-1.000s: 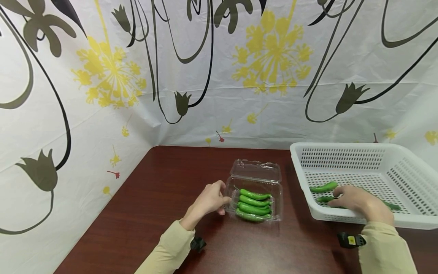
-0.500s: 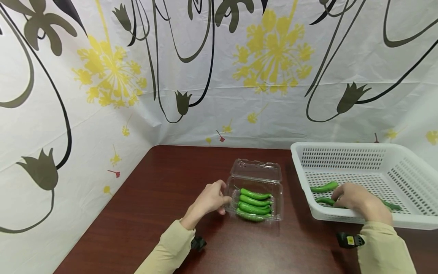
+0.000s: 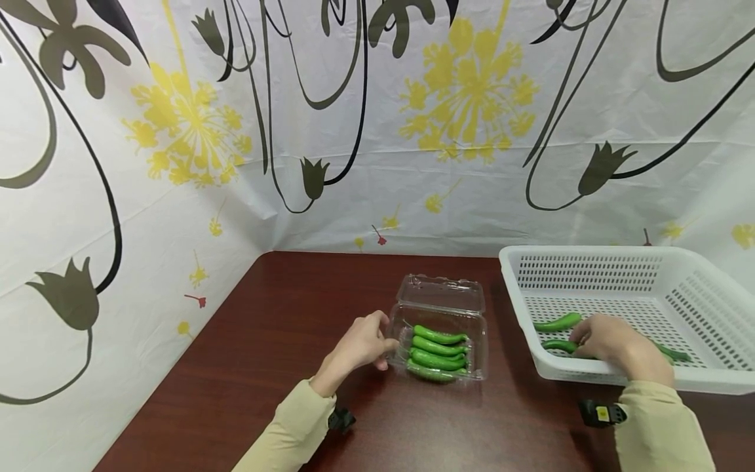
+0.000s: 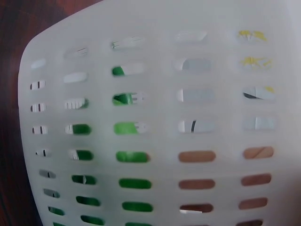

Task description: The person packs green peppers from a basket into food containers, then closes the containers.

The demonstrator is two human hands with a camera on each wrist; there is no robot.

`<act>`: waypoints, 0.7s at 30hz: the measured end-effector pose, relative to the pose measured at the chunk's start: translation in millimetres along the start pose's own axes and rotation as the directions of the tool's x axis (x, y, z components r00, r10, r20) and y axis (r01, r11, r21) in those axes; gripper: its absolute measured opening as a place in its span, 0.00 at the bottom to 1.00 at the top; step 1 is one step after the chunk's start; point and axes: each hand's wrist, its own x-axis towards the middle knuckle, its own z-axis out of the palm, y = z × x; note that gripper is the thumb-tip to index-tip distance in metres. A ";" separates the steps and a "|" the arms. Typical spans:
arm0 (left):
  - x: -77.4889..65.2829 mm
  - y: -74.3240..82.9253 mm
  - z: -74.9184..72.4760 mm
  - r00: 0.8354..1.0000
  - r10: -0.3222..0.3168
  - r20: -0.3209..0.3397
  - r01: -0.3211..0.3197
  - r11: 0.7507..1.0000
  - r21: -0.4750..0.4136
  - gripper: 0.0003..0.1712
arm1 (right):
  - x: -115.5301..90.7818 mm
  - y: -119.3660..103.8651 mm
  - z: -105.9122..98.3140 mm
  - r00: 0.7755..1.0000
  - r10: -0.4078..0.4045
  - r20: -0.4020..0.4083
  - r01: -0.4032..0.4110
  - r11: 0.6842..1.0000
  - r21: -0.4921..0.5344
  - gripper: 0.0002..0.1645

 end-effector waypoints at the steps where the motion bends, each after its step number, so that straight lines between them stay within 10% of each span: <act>1: -0.2 -0.1 0.0 1.000 -0.001 0.001 0.001 1.000 -0.001 0.23 | -0.5 -0.4 -0.4 1.000 -0.005 -0.005 0.005 1.000 -0.002 0.18; 21: -1.0 0.8 0.7 1.000 0.005 -0.009 -0.005 1.000 -0.004 0.23 | -1.1 4.8 -3.4 0.963 -0.083 -0.255 0.053 0.991 -0.122 0.18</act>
